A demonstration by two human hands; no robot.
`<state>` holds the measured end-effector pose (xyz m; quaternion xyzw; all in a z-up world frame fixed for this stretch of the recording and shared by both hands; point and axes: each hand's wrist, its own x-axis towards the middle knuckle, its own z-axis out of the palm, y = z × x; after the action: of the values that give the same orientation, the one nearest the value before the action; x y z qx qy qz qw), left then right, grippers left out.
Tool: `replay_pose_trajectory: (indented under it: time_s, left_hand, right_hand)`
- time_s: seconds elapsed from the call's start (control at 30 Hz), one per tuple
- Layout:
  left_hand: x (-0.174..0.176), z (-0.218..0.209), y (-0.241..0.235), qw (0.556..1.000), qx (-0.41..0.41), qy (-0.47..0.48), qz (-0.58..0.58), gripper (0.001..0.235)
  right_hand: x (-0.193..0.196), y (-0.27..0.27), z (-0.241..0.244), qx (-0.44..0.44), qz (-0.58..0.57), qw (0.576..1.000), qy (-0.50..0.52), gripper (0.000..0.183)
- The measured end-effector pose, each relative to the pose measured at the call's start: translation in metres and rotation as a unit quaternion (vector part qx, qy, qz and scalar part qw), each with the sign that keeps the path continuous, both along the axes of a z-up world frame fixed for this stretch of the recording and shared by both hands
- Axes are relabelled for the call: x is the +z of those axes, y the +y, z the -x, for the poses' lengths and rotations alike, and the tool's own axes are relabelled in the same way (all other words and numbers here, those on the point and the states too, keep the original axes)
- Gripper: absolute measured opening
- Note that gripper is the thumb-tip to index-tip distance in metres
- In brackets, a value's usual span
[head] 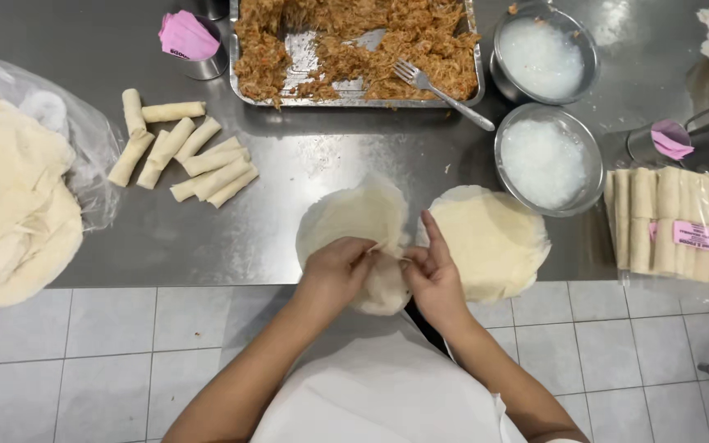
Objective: The person repeatedly takes a thin dough wrapper, places a portion of seasoned filling onto it, and rolls it into a cylindrical shape. The finished rolls are placed on the stainless steel countertop next to a growing pile of completed rolls.
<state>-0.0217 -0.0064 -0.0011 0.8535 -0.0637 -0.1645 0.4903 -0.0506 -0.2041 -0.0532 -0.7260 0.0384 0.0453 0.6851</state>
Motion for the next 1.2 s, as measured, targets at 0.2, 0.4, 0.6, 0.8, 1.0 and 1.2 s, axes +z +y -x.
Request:
replay_pose_trajectory:
  time_s: [0.2, 0.4, 0.6, 0.8, 1.0, 1.2]
  left_hand:
    - [-0.056, 0.001, 0.002, 0.875, 0.160, 0.262, 0.375, 0.036]
    - [-0.063, 0.007, -0.017, 0.892, 0.119, 0.187, 0.394, 0.030]
    - [-0.070, -0.006, 0.032, 0.751, 0.183, 0.237, 0.588, 0.022]
    - [-0.068, -0.002, 0.011, 0.839, 0.176, 0.200, 0.474, 0.033]
    - [-0.060, -0.026, 0.044, 0.797, 0.337, 0.100, 0.490, 0.014]
    - [-0.058, -0.027, 0.085, 0.758, 0.431, 0.050, 0.488, 0.013]
  right_hand:
    - [0.027, 0.000, -0.012, -0.083, -0.131, 0.983, 0.096, 0.057]
    - [-0.012, 0.011, -0.009, -0.105, -0.140, 0.982, 0.077, 0.045]
    - [-0.018, -0.039, -0.023, -0.216, -0.201, 0.953, 0.067, 0.025]
    - [-0.043, -0.073, -0.023, -0.247, -0.216, 0.944, 0.036, 0.020]
    - [0.001, -0.094, -0.026, -0.323, -0.205, 0.924, -0.002, 0.022]
    - [-0.012, -0.153, -0.020, -0.318, 0.139, 0.937, -0.047, 0.017]
